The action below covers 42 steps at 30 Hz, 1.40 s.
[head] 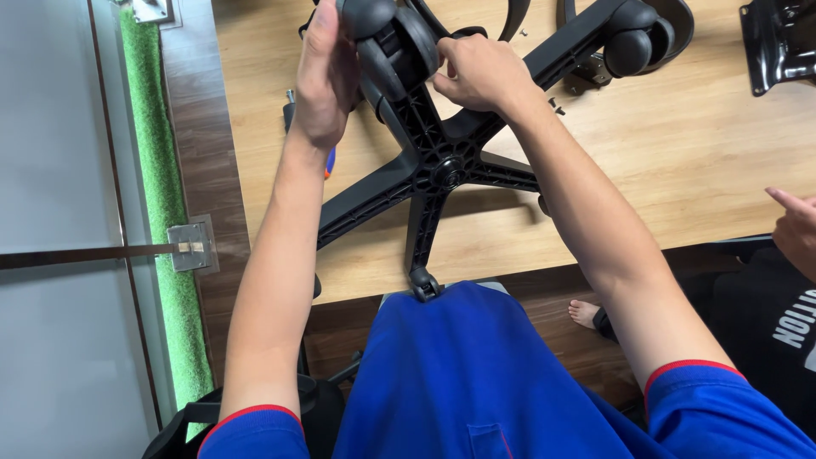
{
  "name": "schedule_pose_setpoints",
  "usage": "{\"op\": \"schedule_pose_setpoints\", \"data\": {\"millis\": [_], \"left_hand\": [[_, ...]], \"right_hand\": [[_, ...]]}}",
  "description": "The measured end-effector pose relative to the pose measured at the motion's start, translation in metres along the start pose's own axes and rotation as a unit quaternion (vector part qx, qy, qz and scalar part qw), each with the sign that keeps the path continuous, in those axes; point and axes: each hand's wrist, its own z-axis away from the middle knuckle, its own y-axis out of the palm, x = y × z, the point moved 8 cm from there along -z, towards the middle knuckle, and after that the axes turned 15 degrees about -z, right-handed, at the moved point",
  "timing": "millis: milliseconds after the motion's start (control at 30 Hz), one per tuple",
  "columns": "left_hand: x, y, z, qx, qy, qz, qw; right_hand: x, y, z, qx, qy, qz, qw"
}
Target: The person uses a screwdriver to drive screws and fasten caster wheels to an office chair base on a wooden worktable, then aligns and presses the gas lift cylinder into the center hub of the base, repositioning the base and picking up loose screws from the table as they work.
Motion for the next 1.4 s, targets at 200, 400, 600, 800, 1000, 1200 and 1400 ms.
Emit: {"op": "schedule_pose_setpoints", "data": {"millis": [200,400,600,800,1000,1200,1400], "left_hand": [[0.138,-0.069,0.021,-0.075,-0.217,-0.208,0.951],[0.278,-0.148,0.123,0.156,-0.506,-0.584,0.615],[0.301,-0.158,0.156,0.149,-0.571,-0.608,0.532],[0.356,-0.166,0.175,0.189,-0.542,-0.645,0.504],[0.346,-0.151,0.167,0.246,-0.539,-0.663,0.457],[0.348,-0.147,0.172,0.274,-0.558,-0.636,0.458],[0.309,-0.150,0.141,0.144,-0.614,-0.509,0.585]], "right_hand": [[-0.008,0.006,-0.003,0.003,0.006,0.015,1.000],[-0.009,0.009,-0.002,0.022,0.033,0.042,0.998],[-0.012,0.016,-0.002,0.030,0.039,0.043,0.998],[-0.011,0.018,0.003,0.031,0.044,0.046,0.997],[-0.007,0.018,0.003,0.042,0.052,0.041,0.997],[-0.007,0.018,0.002,0.062,0.067,0.037,0.995],[-0.010,0.018,0.005,0.069,0.068,0.031,0.995]]}}
